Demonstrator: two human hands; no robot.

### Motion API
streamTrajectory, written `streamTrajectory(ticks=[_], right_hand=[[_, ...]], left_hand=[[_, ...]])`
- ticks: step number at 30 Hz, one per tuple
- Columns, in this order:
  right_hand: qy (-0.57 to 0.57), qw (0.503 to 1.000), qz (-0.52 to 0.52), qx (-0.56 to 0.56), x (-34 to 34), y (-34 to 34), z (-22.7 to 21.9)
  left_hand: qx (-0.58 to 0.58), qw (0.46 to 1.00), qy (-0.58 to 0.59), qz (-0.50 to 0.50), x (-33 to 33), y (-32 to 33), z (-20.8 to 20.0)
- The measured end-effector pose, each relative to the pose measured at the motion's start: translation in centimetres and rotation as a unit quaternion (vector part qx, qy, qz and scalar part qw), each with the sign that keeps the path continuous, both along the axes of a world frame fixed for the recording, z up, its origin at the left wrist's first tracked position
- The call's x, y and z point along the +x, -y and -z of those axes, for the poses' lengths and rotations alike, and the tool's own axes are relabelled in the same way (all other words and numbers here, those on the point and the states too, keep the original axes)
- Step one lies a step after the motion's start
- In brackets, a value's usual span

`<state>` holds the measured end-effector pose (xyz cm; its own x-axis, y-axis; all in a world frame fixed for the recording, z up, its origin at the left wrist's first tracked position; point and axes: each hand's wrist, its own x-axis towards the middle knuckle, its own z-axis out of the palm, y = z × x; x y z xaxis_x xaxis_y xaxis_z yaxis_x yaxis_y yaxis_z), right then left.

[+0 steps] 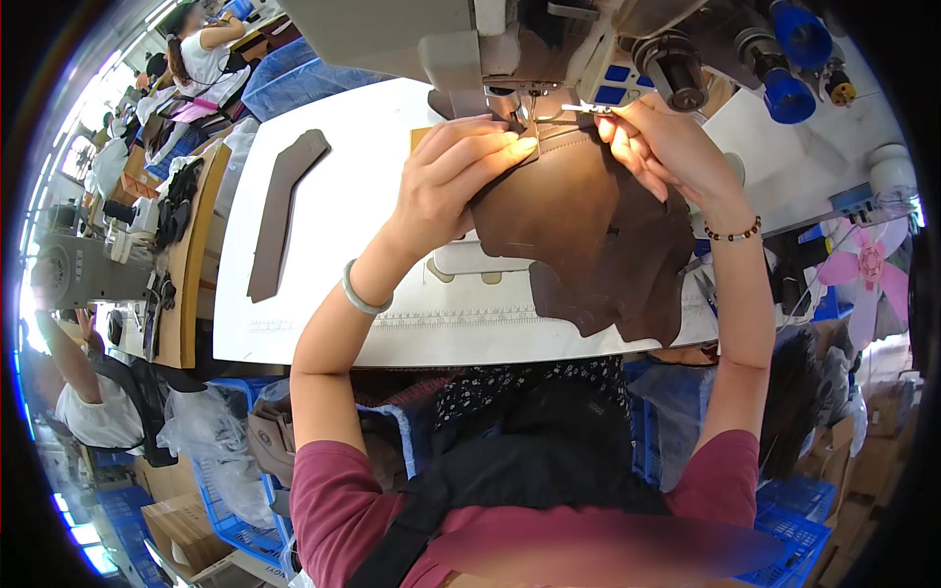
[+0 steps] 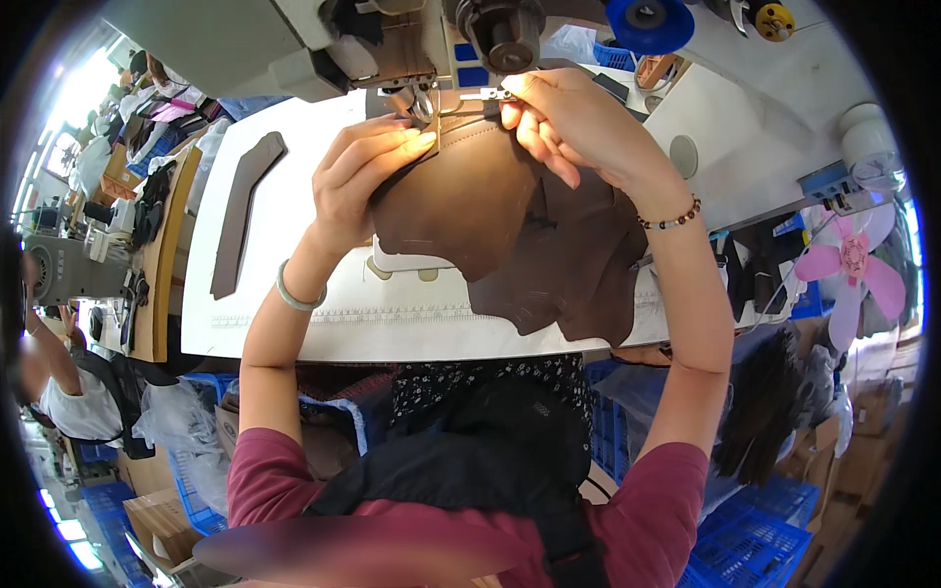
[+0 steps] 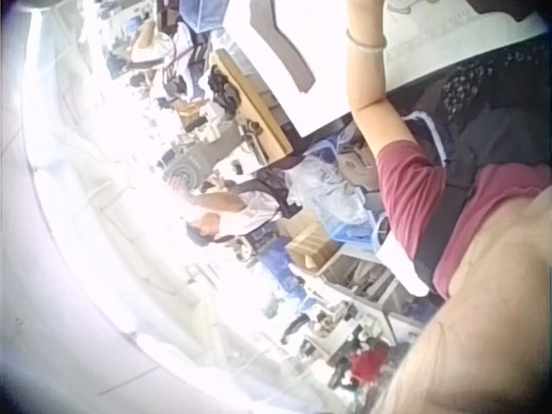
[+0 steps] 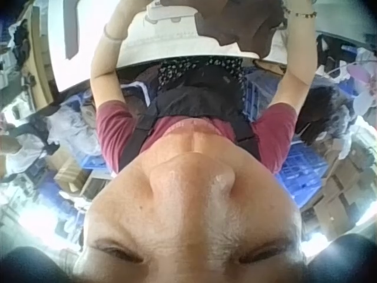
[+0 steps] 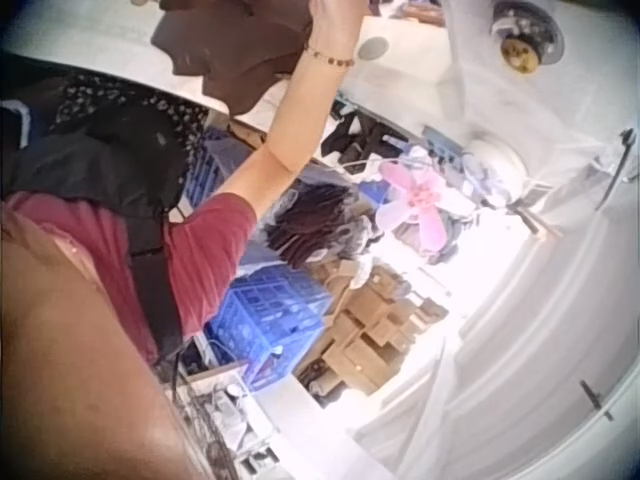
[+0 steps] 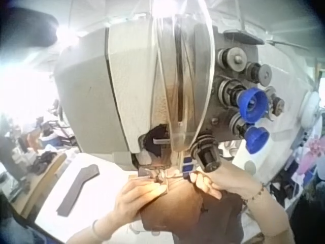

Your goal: The worker uses an industrial sewing machine to stitch together components of a shoe upper and later trims excess material with scissors.

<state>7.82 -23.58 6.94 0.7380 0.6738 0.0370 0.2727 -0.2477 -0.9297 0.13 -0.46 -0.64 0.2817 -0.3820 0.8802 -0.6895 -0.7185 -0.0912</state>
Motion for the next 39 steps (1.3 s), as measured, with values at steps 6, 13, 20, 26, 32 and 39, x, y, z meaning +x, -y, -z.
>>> streamTrajectory(ticks=[6, 13, 20, 26, 32, 39], right_hand=[[-0.135, 0.987, -0.048, 0.08, 0.8, 0.3, 0.5], [-0.311, 0.923, -0.068, 0.217, 0.7, 0.4, 0.2], [0.626, 0.766, 0.147, 0.003, -4.8, 2.4, 3.7], [0.65, 0.757, 0.013, -0.07, -4.3, 1.0, 6.5], [0.629, 0.776, 0.012, 0.038, -2.9, -0.3, 6.4], [0.601, 0.797, 0.017, 0.063, -3.0, -0.7, 7.1]], left_hand=[[-0.071, 0.993, -0.085, 0.039, 0.2, -0.9, -0.2], [-0.076, 0.99, -0.09, 0.08, 0.6, -1.5, 0.2], [-0.049, 0.996, -0.052, 0.047, 0.7, -1.4, 0.3], [-0.002, 0.999, -0.041, 0.014, 0.0, -1.4, 0.0], [0.011, 1.0, -0.011, 0.023, -0.1, -1.1, -0.5], [-0.012, 0.999, 0.001, 0.047, 0.3, -0.7, -0.2]])
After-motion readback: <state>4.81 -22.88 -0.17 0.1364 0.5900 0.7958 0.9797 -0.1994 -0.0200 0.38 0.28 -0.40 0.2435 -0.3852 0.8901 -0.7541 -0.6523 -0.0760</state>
